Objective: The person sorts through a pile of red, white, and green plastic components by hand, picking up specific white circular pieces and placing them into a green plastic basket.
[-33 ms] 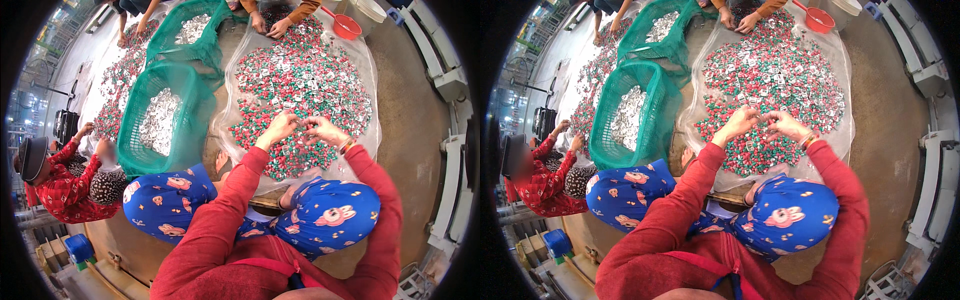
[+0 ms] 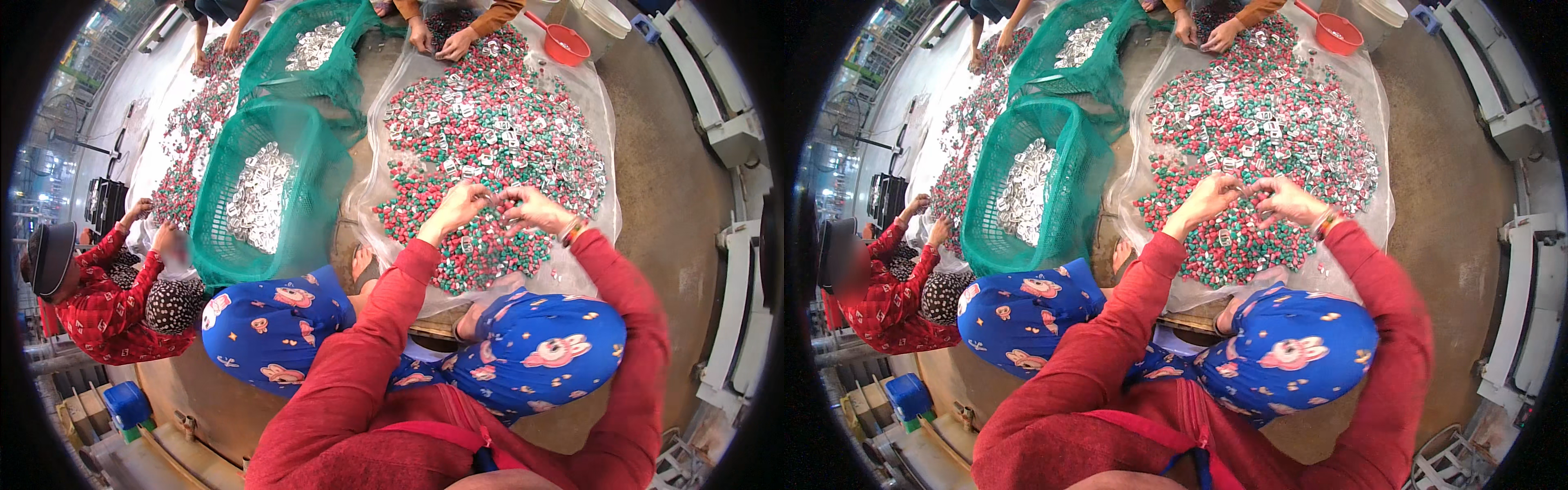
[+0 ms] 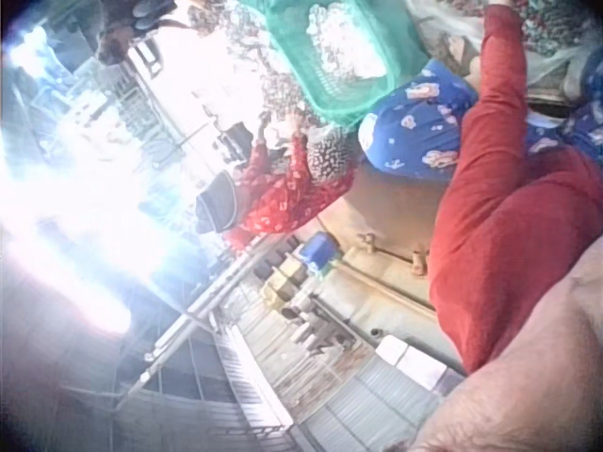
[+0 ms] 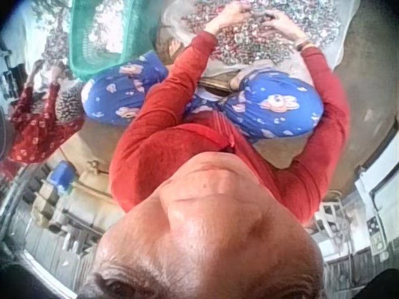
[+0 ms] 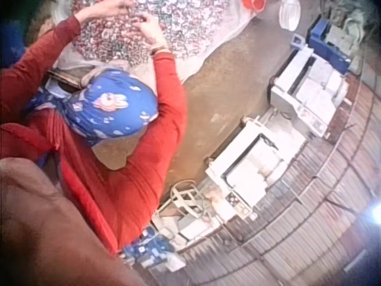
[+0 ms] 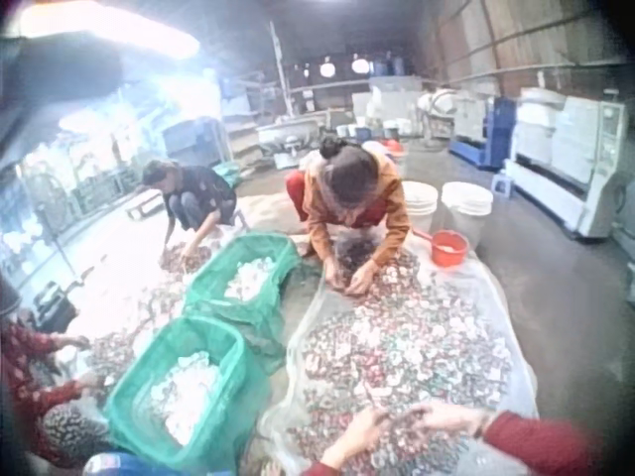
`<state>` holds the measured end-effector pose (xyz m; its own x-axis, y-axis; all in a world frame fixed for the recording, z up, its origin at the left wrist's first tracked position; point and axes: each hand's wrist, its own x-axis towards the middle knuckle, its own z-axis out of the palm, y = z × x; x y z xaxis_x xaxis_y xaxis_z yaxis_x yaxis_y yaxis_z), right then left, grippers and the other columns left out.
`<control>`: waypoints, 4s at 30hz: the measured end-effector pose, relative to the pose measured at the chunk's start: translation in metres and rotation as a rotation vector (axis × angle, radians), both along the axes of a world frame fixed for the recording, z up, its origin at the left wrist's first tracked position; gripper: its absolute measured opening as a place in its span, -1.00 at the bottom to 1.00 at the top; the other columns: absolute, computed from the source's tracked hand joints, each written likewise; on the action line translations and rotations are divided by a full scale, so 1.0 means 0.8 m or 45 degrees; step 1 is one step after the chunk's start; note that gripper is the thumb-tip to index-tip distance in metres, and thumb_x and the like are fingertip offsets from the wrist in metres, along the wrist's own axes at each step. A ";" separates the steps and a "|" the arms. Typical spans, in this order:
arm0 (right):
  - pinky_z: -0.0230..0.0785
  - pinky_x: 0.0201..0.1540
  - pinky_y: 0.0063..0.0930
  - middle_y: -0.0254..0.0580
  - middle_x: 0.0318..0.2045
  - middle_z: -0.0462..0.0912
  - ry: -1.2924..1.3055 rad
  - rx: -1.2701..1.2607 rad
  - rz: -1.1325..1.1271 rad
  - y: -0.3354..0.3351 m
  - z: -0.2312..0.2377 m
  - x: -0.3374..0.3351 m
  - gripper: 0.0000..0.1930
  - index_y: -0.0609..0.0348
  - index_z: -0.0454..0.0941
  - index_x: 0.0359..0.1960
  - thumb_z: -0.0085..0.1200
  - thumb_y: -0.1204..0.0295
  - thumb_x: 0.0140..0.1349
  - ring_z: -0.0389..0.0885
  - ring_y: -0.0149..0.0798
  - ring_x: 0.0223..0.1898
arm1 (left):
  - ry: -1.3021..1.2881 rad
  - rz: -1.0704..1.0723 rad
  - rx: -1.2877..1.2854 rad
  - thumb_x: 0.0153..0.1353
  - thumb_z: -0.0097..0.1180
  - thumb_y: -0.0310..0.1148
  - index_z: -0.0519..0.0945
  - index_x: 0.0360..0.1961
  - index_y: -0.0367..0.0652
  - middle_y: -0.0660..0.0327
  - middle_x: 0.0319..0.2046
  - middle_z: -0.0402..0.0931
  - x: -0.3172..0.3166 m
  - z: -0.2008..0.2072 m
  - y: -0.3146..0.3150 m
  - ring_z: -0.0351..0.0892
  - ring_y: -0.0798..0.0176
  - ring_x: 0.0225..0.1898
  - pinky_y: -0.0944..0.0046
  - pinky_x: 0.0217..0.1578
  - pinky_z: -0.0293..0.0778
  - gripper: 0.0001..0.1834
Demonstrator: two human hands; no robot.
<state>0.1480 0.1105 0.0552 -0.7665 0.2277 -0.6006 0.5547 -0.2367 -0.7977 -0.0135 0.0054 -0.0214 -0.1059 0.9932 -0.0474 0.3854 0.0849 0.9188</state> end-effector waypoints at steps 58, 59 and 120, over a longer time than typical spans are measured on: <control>0.33 -0.41 -0.45 -0.35 -0.66 0.35 0.751 -0.665 -1.725 -0.086 -0.154 0.028 -0.82 0.13 0.40 -0.44 0.01 0.29 0.13 0.39 -0.39 -0.58 | -1.673 0.306 -0.104 0.12 -0.01 -0.26 0.44 -0.42 -0.19 0.19 -0.45 0.47 -0.075 -0.063 -0.017 0.49 0.26 -0.44 0.34 -0.65 0.38 -0.80; 0.33 -0.41 -0.45 -0.35 -0.66 0.35 0.746 -0.666 -1.715 -0.083 -0.160 0.023 -0.82 0.13 0.40 -0.44 0.01 0.29 0.13 0.39 -0.39 -0.58 | -1.669 0.349 -0.085 0.11 0.00 -0.26 0.45 -0.39 -0.17 0.18 -0.43 0.47 -0.085 -0.068 -0.012 0.49 0.24 -0.42 0.36 -0.63 0.38 -0.80; 0.44 -0.26 -0.39 -0.06 -0.25 0.47 0.530 -0.121 -1.406 -0.035 -0.186 -0.016 -0.61 0.35 0.20 0.07 -0.14 0.59 0.17 0.51 -0.27 -0.33 | -0.238 0.582 -0.122 0.04 0.13 -0.16 0.55 -0.32 -0.19 0.13 -0.41 0.52 -0.047 -0.117 -0.007 0.53 0.14 -0.45 0.14 -0.40 0.46 -0.69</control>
<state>0.1349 0.0828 -0.0934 -0.3230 0.8570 -0.4016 -0.2855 -0.4928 -0.8220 -0.0513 -0.0005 -0.1153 -0.5104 0.8374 -0.1956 0.1188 0.2940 0.9484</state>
